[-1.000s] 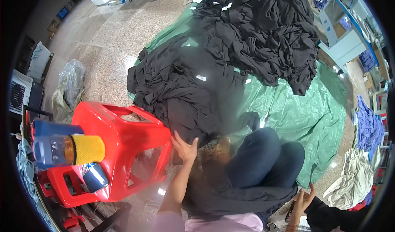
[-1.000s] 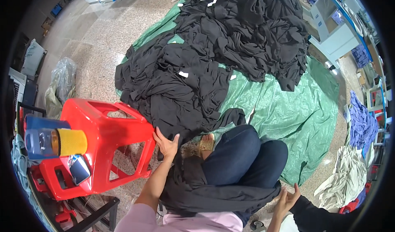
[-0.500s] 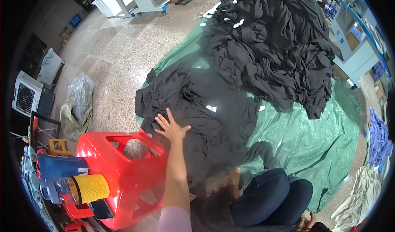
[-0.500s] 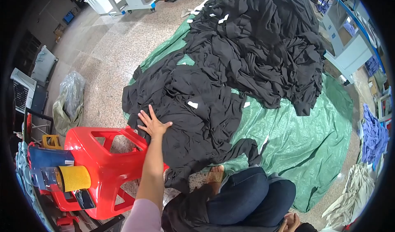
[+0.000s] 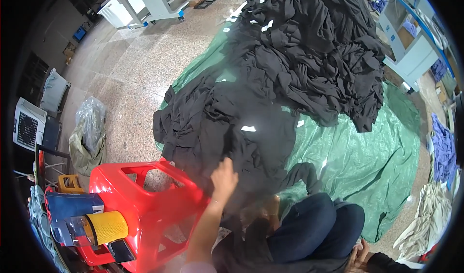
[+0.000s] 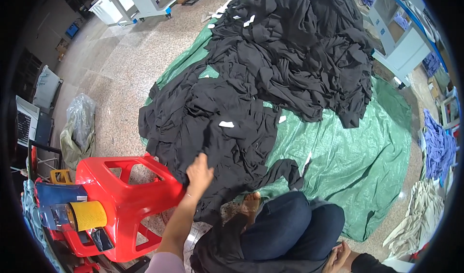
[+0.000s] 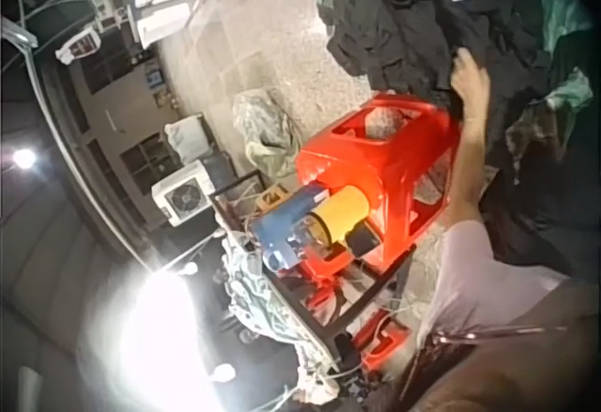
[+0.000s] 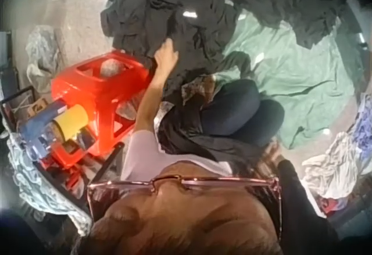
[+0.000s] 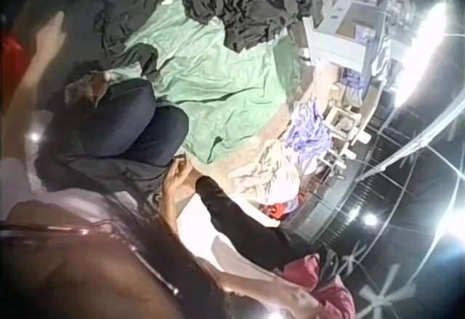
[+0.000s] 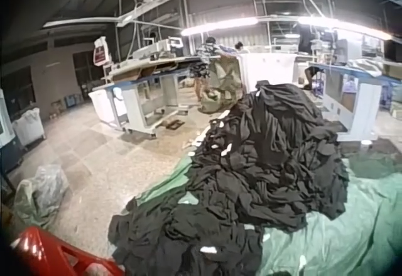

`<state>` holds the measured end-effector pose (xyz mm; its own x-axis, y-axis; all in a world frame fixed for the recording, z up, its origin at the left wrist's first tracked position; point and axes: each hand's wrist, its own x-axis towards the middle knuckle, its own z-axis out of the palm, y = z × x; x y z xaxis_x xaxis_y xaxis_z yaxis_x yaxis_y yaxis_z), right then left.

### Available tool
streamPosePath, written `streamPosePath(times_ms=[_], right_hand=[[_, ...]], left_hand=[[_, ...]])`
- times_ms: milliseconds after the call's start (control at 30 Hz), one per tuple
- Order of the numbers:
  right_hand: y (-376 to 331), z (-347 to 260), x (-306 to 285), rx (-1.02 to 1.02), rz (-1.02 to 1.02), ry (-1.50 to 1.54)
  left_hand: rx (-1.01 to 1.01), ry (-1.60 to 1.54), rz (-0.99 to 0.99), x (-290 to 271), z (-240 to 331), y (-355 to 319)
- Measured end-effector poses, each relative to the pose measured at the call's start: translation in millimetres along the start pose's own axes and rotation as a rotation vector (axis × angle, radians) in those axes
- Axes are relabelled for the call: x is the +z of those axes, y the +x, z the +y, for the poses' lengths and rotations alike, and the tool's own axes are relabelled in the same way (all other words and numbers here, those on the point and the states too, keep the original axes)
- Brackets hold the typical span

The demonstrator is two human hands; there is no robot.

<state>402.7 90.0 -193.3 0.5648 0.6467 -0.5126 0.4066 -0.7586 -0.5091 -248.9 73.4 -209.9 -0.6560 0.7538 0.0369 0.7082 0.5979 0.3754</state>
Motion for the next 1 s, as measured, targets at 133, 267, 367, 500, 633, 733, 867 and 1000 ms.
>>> streamPosePath(times_ms=[133, 267, 367, 500, 633, 733, 867, 1000], right_hand=[[-126.2, -74.4, 29.5, -0.801, -0.039, 0.168], [-170.9, -78.9, 14.0, -0.815, 0.113, 0.093], [-202.5, -85.7, 3.9, -0.964, 0.366, -0.134], [-220.0, -123.5, 19.9, -1.029, 0.439, -0.036], [-255.0, -139.4, 16.4, -1.205, 0.298, 0.218], [-275.5, -127.8, 29.1, -1.25, 0.218, 0.306], [-293.5, -125.9, 42.2, -1.409, -0.163, 0.534], [-295.3, -119.7, 31.7, -1.368, -0.274, 0.814]], left_hand=[[-0.084, -0.042, -0.338, 1.1, 40.7, -63.6], [-0.185, -0.505, -0.328, 16.8, 29.9, -103.3], [-0.516, -1.054, -0.354, -25.7, 50.6, -92.4], [-0.301, -1.614, -0.801, -73.8, 162.7, -87.2], [-0.017, -1.47, -1.141, -116.9, 238.4, -128.4], [0.088, -1.394, -1.162, -151.7, 236.4, -160.3], [0.159, -1.259, -1.178, -186.0, 219.6, -199.9], [0.259, -1.128, -1.288, -208.2, 226.0, -238.5]])
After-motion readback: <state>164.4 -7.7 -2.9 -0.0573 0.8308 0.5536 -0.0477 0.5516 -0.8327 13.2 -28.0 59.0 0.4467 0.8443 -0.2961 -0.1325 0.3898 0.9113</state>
